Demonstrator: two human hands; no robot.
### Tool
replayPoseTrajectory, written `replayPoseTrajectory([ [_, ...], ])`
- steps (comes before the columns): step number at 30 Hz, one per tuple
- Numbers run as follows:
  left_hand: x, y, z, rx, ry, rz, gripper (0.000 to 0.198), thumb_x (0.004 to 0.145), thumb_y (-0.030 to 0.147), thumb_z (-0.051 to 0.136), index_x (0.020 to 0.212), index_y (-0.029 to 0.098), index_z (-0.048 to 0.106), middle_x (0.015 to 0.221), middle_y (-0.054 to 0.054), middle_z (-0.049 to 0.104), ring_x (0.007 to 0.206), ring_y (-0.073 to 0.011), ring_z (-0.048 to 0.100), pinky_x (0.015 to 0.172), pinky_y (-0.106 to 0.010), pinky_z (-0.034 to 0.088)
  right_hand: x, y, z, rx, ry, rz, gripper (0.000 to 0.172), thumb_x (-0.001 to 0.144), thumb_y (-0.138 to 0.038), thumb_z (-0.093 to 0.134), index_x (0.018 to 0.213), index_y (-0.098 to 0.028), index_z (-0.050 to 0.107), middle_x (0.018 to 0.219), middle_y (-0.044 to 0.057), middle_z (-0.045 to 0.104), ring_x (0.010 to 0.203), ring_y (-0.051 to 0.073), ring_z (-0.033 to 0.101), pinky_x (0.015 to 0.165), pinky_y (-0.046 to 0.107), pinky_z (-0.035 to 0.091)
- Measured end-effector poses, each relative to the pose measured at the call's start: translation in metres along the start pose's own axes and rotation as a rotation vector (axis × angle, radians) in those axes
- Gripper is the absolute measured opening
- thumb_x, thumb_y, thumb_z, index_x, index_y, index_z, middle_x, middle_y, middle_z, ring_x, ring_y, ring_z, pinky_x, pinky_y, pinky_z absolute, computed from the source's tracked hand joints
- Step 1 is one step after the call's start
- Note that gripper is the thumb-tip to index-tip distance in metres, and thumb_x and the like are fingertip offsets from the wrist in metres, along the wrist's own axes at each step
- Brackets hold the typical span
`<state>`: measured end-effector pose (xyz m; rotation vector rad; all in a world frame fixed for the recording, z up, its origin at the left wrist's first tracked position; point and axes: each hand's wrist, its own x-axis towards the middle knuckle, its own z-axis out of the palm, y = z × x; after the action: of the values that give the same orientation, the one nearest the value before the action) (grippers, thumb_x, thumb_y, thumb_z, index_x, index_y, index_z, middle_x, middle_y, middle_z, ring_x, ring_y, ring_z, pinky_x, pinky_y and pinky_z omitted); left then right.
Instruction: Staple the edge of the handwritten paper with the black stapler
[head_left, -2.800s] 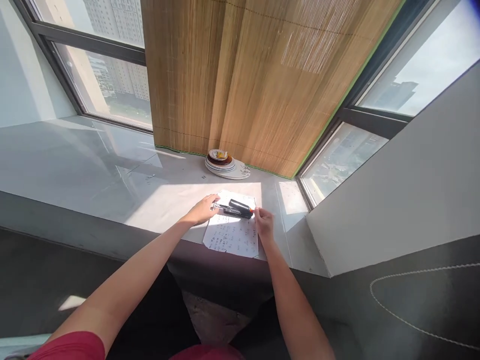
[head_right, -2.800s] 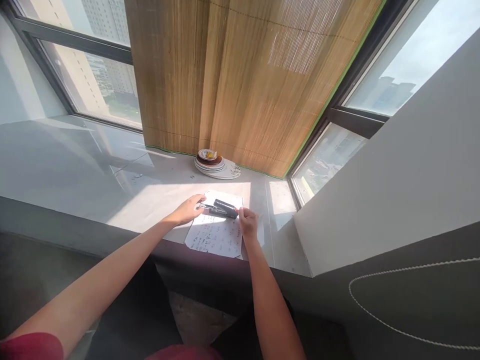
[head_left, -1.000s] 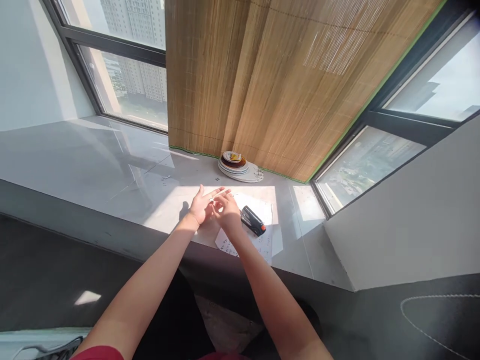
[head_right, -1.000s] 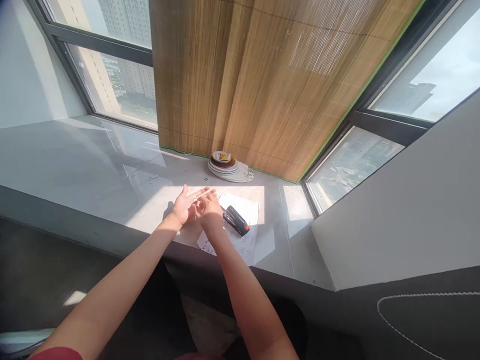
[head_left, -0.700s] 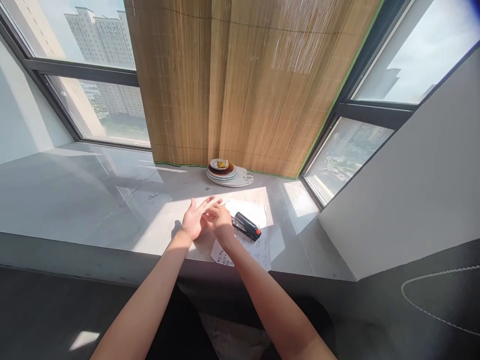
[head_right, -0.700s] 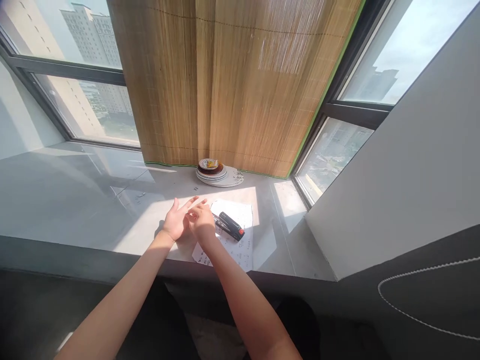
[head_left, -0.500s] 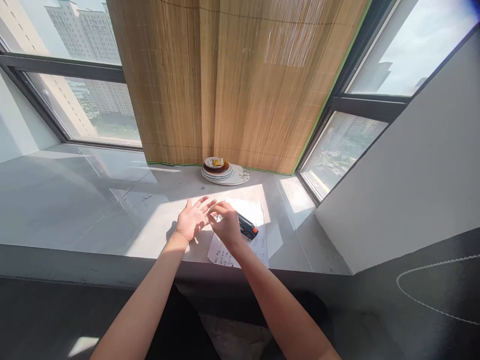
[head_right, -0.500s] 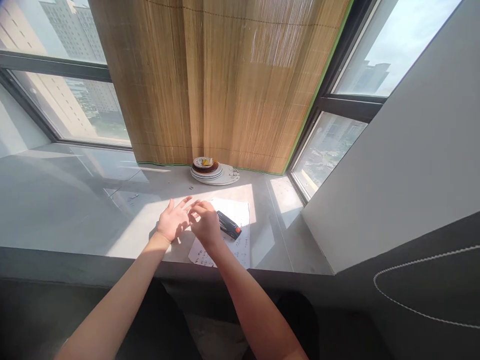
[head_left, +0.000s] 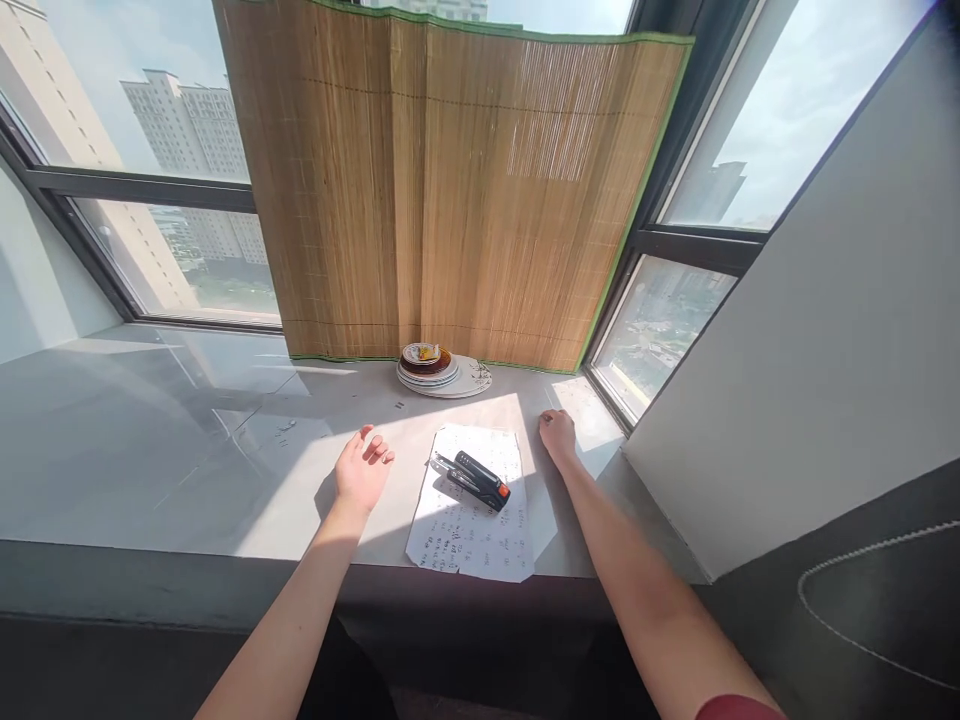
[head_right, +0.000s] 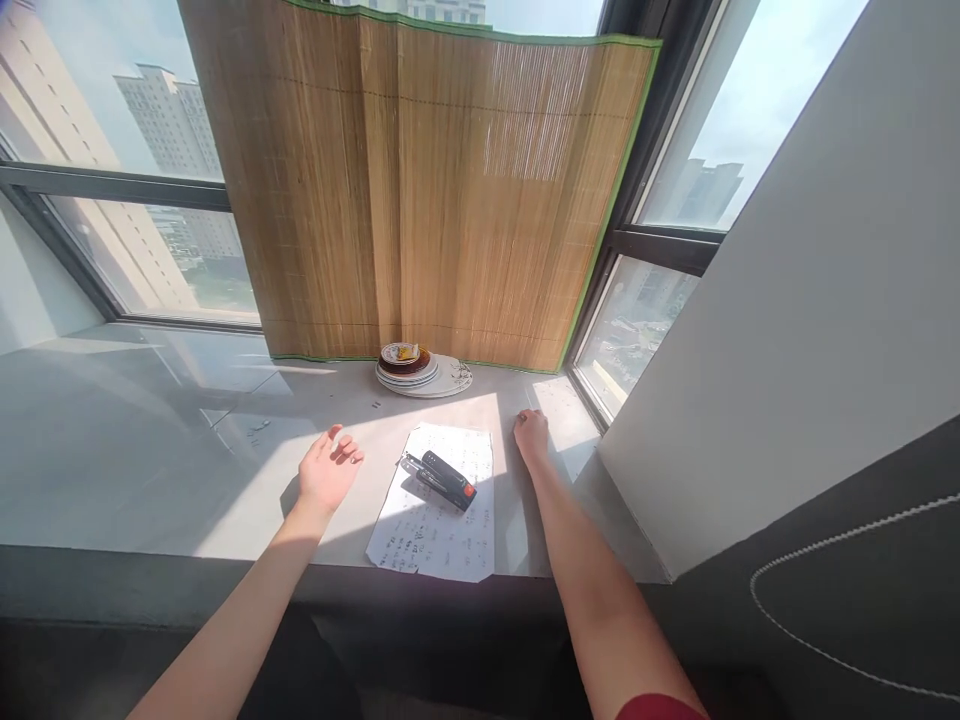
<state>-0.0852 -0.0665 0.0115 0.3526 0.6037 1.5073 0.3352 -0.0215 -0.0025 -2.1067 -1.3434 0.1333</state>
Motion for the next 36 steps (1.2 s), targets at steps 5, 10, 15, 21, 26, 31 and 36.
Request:
replayPoseTrajectory([
  [5, 0.011, -0.019, 0.004, 0.693, -0.053, 0.203, 0.019, 0.101, 0.039, 0.057, 0.087, 0.025, 0.06, 0.076, -0.002, 0.053, 0.067, -0.0194, 0.052, 0.068, -0.033, 0.046, -0.015, 0.008, 0.005, 0.006, 0.0, -0.024, 0.026, 0.095, -0.01, 0.056, 0.11, -0.014, 0.076, 0.11, 0.015, 0.072, 0.107, 0.027, 0.067, 0.09, 0.031, 0.046],
  [10, 0.048, -0.03, 0.028, 1.723, -0.252, 0.446, 0.025, 0.098, 0.011, 0.05, 0.102, 0.024, 0.071, 0.116, -0.015, 0.074, 0.12, -0.0311, 0.066, 0.107, -0.043, 0.049, -0.041, 0.008, 0.01, -0.147, -0.099, -0.201, 0.019, 0.101, -0.011, 0.052, 0.095, -0.019, 0.068, 0.084, 0.005, 0.064, 0.084, 0.022, 0.06, 0.077, 0.031, 0.035],
  [15, 0.086, -0.026, 0.033, 2.035, -0.099, 0.439, 0.052, 0.099, 0.007, 0.046, 0.145, 0.015, 0.068, 0.156, -0.027, 0.061, 0.159, -0.0428, 0.042, 0.13, -0.059, 0.027, -0.045, -0.001, 0.005, -0.185, -0.136, -0.181, 0.017, 0.099, -0.01, 0.05, 0.092, -0.022, 0.059, 0.073, 0.001, 0.055, 0.07, 0.019, 0.051, 0.069, 0.032, 0.029],
  [21, 0.079, -0.031, 0.019, 2.061, -0.077, 0.432, 0.051, 0.102, 0.003, 0.038, 0.133, 0.017, 0.075, 0.135, -0.022, 0.072, 0.134, -0.0366, 0.063, 0.117, -0.049, 0.045, -0.041, -0.001, 0.004, -0.139, -0.131, -0.212, 0.018, 0.093, -0.008, 0.053, 0.085, -0.024, 0.052, 0.067, -0.003, 0.047, 0.064, 0.018, 0.043, 0.068, 0.032, 0.027],
  [26, 0.064, -0.035, 0.015, 1.977, -0.017, 0.474, 0.035, 0.106, 0.013, 0.045, 0.115, 0.021, 0.077, 0.123, -0.018, 0.069, 0.127, -0.0377, 0.059, 0.11, -0.05, 0.047, -0.038, 0.008, 0.006, 0.087, -0.124, -0.246, 0.016, 0.089, -0.012, 0.055, 0.079, -0.024, 0.051, 0.064, -0.003, 0.047, 0.063, 0.017, 0.044, 0.066, 0.031, 0.031],
  [31, 0.057, -0.039, 0.015, 1.756, -0.184, 0.514, 0.026, 0.11, 0.026, 0.051, 0.11, 0.026, 0.078, 0.113, -0.011, 0.066, 0.114, -0.0311, 0.064, 0.106, -0.043, 0.05, -0.047, 0.002, -0.012, 0.527, -0.157, -0.458, 0.011, 0.093, -0.029, 0.061, 0.085, -0.023, 0.065, 0.077, 0.001, 0.06, 0.075, 0.02, 0.054, 0.075, 0.033, 0.044],
  [36, 0.051, -0.037, 0.019, 1.377, -0.472, 0.443, 0.022, 0.104, 0.042, 0.068, 0.096, 0.028, 0.083, 0.106, -0.009, 0.07, 0.092, -0.0264, 0.065, 0.084, -0.037, 0.056, -0.075, -0.027, -0.023, 0.709, -0.57, -0.764, 0.047, 0.094, -0.06, 0.079, 0.121, -0.023, 0.071, 0.113, 0.008, 0.068, 0.1, 0.025, 0.062, 0.088, 0.036, 0.053],
])
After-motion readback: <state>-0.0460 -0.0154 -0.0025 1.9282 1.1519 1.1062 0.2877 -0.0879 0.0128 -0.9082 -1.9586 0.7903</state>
